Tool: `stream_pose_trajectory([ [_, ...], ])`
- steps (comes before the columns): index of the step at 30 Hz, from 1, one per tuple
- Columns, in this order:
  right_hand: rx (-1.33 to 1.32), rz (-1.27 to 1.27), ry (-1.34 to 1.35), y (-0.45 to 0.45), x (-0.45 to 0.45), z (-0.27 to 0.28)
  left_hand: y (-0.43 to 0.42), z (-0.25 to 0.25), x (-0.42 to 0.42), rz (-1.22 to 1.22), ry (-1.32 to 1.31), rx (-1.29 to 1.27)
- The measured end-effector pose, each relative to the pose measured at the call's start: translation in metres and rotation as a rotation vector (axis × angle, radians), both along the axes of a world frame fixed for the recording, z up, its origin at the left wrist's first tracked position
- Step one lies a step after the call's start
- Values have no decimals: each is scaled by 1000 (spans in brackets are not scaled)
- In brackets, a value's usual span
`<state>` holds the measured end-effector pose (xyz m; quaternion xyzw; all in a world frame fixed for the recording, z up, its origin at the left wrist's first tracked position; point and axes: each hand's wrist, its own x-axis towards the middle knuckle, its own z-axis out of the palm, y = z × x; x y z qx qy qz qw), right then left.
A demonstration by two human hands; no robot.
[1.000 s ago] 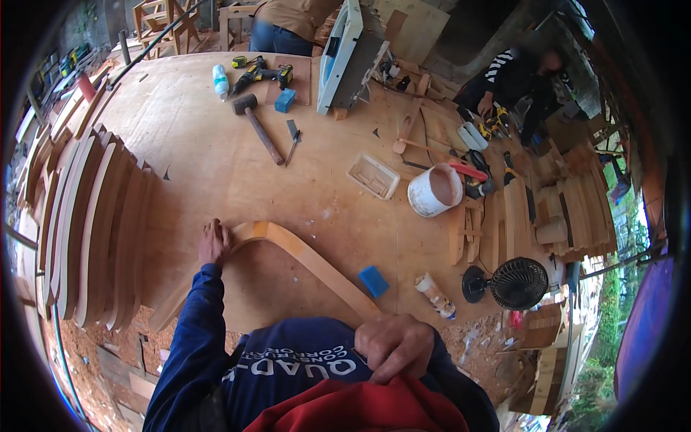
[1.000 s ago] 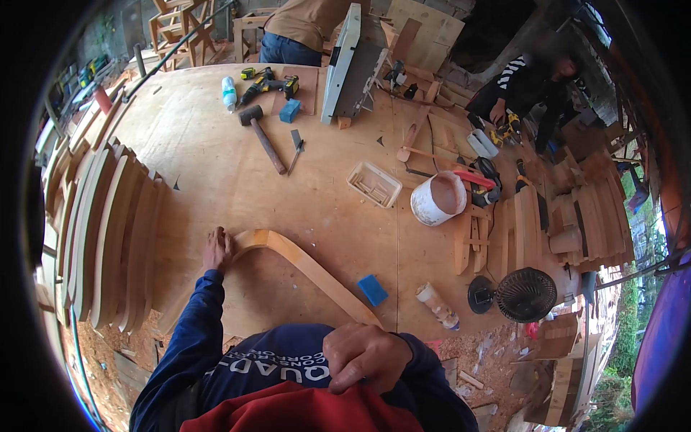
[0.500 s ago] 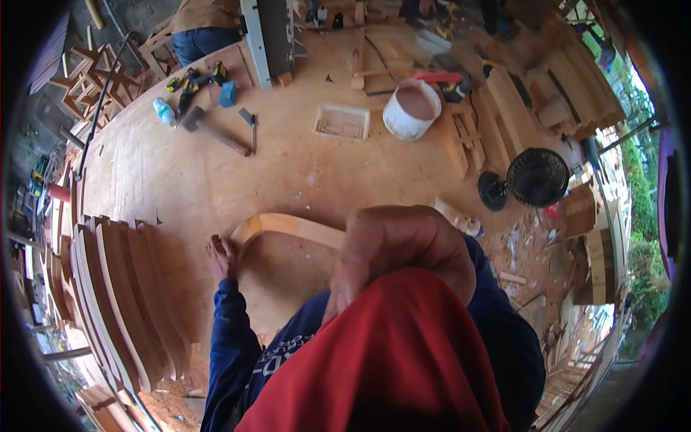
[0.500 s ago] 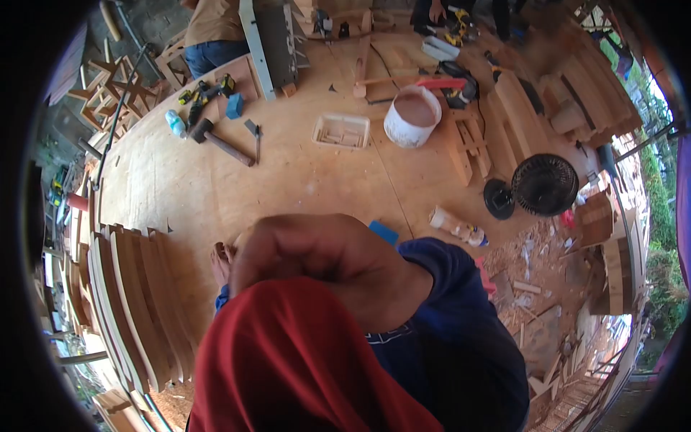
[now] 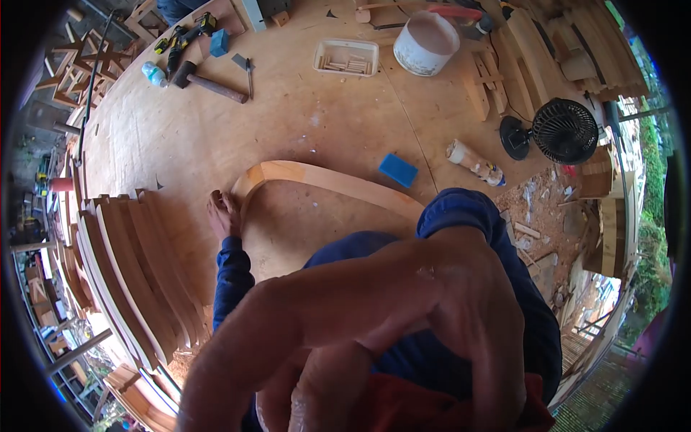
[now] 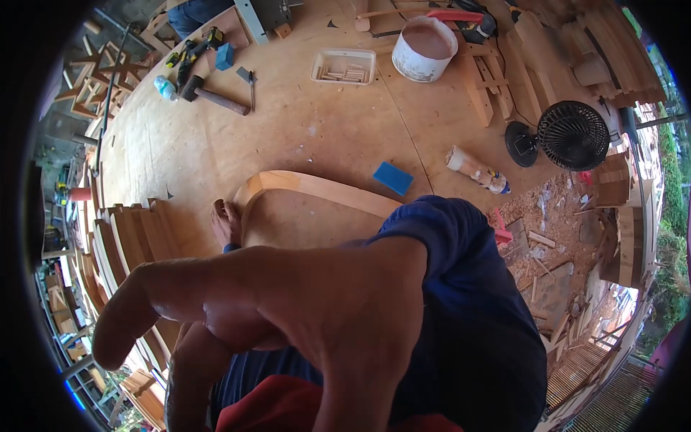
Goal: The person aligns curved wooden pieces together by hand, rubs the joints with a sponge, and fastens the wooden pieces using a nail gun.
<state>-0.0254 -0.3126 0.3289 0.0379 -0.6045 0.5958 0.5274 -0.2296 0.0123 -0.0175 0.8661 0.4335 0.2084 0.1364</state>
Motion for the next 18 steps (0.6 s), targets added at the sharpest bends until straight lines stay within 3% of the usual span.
stream_pose_trajectory([
  [4, -129, -116, -156, 34, 43, -18, 1, 0, 1, -3, 9, -48],
  [5, -206, -239, -310, 41, 63, -32, 3, -4, 0, 1, 18, -69],
  [7, -299, -618, -972, 44, 98, -75, -5, 12, 4, 19, 42, -68],
  [9, -508, -805, -1263, 42, 105, -104, -1, 3, 2, 29, 40, -84],
  [14, -588, -990, -1278, 20, 103, -153, 6, -11, -2, -12, -22, 52],
  [18, -531, -1359, -1119, -12, 95, -204, -5, 10, 4, 45, 6, -109],
])
